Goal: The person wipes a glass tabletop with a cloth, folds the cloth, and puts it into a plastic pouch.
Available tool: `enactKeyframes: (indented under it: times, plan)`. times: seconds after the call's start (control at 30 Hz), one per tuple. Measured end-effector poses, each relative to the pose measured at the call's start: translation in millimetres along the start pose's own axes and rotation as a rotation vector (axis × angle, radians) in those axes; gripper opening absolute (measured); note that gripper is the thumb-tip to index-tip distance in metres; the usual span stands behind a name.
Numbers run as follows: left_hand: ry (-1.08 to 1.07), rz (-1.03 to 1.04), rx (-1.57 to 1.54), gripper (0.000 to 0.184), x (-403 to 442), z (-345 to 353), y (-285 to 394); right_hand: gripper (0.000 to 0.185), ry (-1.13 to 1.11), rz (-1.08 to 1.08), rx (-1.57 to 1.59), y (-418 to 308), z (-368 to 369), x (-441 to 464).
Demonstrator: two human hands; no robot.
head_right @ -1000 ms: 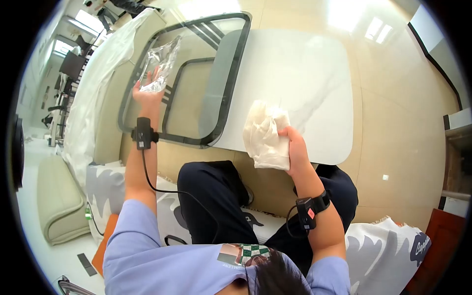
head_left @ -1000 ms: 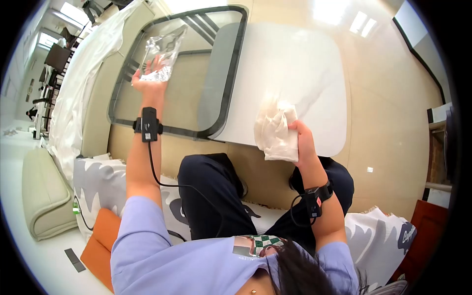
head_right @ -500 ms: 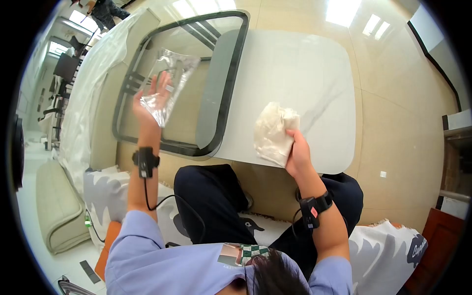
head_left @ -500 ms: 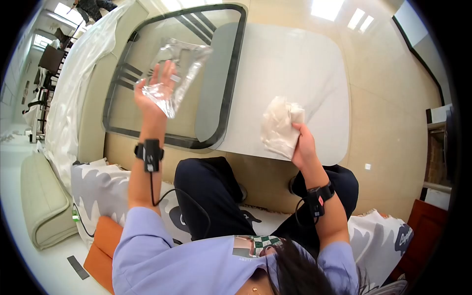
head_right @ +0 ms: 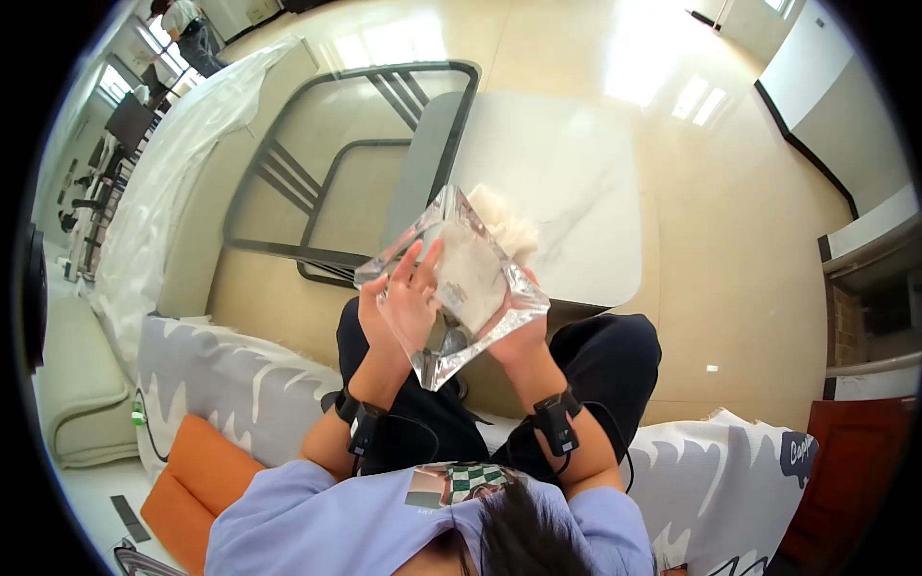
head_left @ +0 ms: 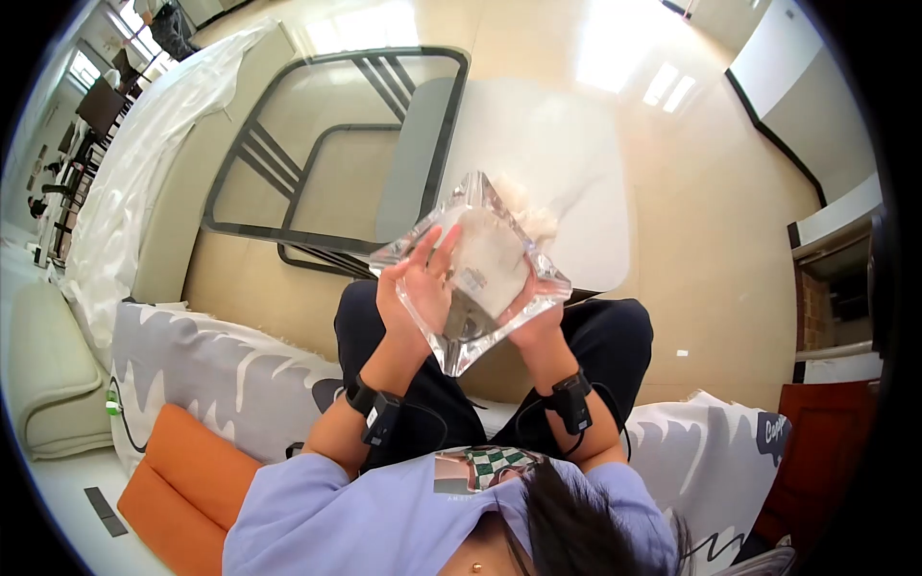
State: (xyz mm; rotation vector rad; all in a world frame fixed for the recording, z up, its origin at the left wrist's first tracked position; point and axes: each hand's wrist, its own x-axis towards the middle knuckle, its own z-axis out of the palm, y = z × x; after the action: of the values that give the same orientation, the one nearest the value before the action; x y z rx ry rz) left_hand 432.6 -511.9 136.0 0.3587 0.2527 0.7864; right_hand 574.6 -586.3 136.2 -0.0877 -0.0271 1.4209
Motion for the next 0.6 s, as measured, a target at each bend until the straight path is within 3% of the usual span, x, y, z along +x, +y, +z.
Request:
enactKeyframes:
  times: [0.07,0.13,0.17,0.27,0.4,0.5,0.6]
  plan:
    - [0.047,0.034,0.083,0.064,-25.6,11.3,-5.1,0.050,-0.025,-0.020,-0.023,21.7,5.7,-15.8]
    - [-0.042,0.041,0.153,0.065,-50.2,13.6,-8.0,0.052,0.011,-0.035,-0.367,42.9,0.6,-29.8]
    - [-0.058,0.049,0.154,0.063,-58.0,11.8,-6.0,0.052,-0.014,0.032,-0.077,46.6,-0.1,-40.6]
    - [-0.042,0.085,0.093,0.061,-80.8,12.2,-6.3,0.053,-0.004,0.165,0.034,60.7,-0.9,-61.5]
    - [0.087,-0.032,0.260,0.059,-92.8,-9.7,-6.0,0.054,0.084,0.268,-0.137,56.9,-3.9,-71.8]
    - [0.096,-0.097,0.354,0.060,-74.0,-36.9,-6.6,0.048,0.301,0.483,-0.234,36.1,-10.3,-56.9]
    - [0.120,-0.129,0.548,0.060,-29.6,-61.7,7.2,0.043,0.380,0.585,-0.309,3.5,-58.8,-15.3]
